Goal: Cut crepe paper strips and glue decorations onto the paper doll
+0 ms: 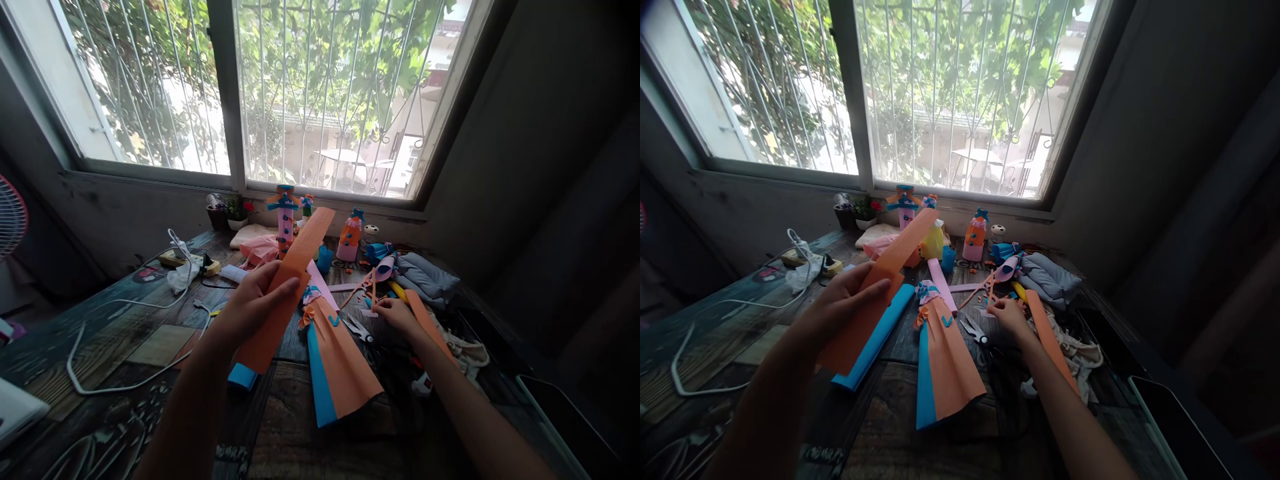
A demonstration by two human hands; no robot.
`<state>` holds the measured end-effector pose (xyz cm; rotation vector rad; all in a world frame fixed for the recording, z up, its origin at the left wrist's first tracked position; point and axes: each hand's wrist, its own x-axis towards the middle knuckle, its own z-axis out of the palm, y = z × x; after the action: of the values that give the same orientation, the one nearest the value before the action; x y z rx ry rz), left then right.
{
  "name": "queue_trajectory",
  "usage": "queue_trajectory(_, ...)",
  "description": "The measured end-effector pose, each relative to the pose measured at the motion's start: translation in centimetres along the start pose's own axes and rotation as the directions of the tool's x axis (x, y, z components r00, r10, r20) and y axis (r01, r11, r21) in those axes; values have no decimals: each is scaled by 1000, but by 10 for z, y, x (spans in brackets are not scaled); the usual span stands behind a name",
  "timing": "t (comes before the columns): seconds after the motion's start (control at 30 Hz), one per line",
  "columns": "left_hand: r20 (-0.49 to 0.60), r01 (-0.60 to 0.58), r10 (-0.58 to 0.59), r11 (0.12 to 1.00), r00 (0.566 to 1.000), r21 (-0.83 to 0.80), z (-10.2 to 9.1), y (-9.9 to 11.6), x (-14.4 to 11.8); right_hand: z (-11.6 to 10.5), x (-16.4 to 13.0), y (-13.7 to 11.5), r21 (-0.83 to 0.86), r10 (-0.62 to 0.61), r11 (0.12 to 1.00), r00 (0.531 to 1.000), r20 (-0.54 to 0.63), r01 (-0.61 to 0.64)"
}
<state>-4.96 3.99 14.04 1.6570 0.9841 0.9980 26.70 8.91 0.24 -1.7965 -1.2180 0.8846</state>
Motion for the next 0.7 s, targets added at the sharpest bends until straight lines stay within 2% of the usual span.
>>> queue_trajectory(0.17,14,-23,22,1000,1000,16,1,1,-4,12,32,-9,-97,99,990,995,-3,-99)
queue_trajectory(0.3,19,-50,49,997,999,57,-2,-3,-5,10,32,-18,-36,72,997,997,-12,-72)
queue_trajectory(0.4,33,-96,94,994,995,55,1,-4,-2,13,8,-31,89,-40,995,999,27,37)
queue_trajectory(0.53,196,-102,94,994,976,27,20,-5,1,20,-50,-55,339,-243,923,959,144,183)
queue_trajectory(0.6,277,-109,89,992,957,58,34,-6,0,22,-80,-64,434,-312,878,929,200,201)
queue_trajectory(0.7,372,-165,98,974,923,153,51,-11,0,20,-113,-70,539,-353,821,909,220,188)
